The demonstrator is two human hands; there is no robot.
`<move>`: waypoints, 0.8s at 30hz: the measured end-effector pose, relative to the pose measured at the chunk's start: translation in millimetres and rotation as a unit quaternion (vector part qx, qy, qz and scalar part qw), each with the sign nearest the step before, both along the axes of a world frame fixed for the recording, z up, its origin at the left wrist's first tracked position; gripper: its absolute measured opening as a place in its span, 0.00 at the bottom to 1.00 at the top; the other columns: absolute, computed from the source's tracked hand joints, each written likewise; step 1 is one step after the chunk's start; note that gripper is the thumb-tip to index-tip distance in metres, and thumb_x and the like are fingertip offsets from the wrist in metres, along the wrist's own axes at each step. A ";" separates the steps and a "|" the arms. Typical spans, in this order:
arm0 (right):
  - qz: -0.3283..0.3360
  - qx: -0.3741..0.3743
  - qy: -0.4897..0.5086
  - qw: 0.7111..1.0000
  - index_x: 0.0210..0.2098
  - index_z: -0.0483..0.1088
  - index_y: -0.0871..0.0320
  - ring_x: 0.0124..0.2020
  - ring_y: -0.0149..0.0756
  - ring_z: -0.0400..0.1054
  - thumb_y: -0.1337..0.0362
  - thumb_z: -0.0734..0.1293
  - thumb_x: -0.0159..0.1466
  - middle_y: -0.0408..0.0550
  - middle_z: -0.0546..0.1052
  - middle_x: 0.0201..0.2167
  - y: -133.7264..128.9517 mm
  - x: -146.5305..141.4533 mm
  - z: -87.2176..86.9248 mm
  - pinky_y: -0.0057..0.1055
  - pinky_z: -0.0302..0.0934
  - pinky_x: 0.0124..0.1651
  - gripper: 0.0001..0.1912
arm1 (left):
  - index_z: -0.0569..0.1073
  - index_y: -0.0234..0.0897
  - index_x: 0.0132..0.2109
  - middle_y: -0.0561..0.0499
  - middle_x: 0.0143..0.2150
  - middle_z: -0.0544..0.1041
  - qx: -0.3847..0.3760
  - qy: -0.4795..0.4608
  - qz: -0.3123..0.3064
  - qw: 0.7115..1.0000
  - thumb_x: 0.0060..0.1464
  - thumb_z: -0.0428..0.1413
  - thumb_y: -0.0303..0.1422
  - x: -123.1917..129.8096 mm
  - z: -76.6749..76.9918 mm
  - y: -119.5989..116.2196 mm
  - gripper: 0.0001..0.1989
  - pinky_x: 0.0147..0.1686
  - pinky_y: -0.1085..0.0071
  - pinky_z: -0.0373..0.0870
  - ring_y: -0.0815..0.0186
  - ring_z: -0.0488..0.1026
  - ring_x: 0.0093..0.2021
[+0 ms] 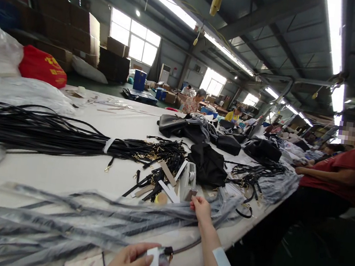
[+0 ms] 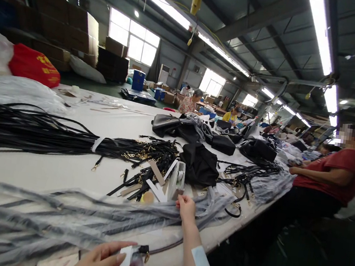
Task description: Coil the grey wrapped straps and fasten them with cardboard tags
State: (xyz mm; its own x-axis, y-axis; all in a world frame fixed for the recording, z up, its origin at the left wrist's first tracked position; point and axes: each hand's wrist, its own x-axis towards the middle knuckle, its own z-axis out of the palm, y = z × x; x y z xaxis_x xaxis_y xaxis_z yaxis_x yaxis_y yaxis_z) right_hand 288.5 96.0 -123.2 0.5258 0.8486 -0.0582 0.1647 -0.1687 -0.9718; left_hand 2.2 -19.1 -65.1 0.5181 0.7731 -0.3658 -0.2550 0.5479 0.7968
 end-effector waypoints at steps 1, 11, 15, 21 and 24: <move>0.001 0.000 0.003 1.000 0.39 0.70 0.62 0.28 0.28 0.70 0.58 0.64 0.68 0.42 0.75 0.32 -1.5 -0.2 2.9 0.29 0.68 0.31 0.12 | 0.80 0.34 0.45 0.47 0.34 0.81 0.006 0.003 0.011 1.000 0.35 0.70 0.48 -0.8 2.6 0.7 0.31 0.32 0.75 0.68 0.66 0.73 0.30; 0.097 0.070 0.016 0.993 0.30 0.73 0.58 0.25 0.33 0.67 0.49 0.70 0.56 0.42 0.75 0.21 -82.4 -67.4 79.1 0.29 0.63 0.35 0.17 | 0.78 0.31 0.49 0.44 0.41 0.81 0.039 0.032 0.094 0.994 0.36 0.68 0.45 0.1 20.3 12.2 0.33 0.41 0.69 0.69 0.60 0.75 0.38; 0.220 0.074 0.064 0.971 0.29 0.73 0.59 0.23 0.30 0.65 0.53 0.69 0.61 0.41 0.73 0.19 -123.1 -112.5 99.3 0.27 0.61 0.32 0.14 | 0.77 0.30 0.50 0.45 0.39 0.81 0.081 0.067 0.117 0.988 0.41 0.65 0.44 2.9 23.3 14.7 0.31 0.36 0.70 0.68 0.62 0.74 0.36; 0.256 0.006 0.108 0.961 0.24 0.71 0.60 0.19 0.28 0.63 0.51 0.71 0.57 0.41 0.72 0.15 -130.8 -139.0 82.7 0.25 0.59 0.26 0.17 | 0.74 0.28 0.54 0.50 0.32 0.77 0.147 0.103 0.120 0.976 0.48 0.60 0.42 0.7 21.6 12.1 0.28 0.27 0.75 0.62 0.69 0.68 0.27; 0.254 -0.021 0.117 0.960 0.21 0.68 0.59 0.16 0.27 0.61 0.48 0.72 0.55 0.41 0.70 0.14 -125.9 -141.7 76.2 0.25 0.57 0.23 0.21 | 0.74 0.28 0.53 0.50 0.32 0.77 0.153 0.102 0.130 0.974 0.48 0.59 0.42 -0.7 21.5 10.5 0.28 0.28 0.74 0.63 0.68 0.68 0.28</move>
State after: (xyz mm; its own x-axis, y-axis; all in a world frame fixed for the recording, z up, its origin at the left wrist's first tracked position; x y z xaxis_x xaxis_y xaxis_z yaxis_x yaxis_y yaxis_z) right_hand 146.8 -29.9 -46.9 0.0130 0.9865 -0.1635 0.0147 -0.1637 -0.9864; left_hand 1.5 -8.6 -43.6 0.2317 0.9575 -0.1719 -0.1721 0.2142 0.9615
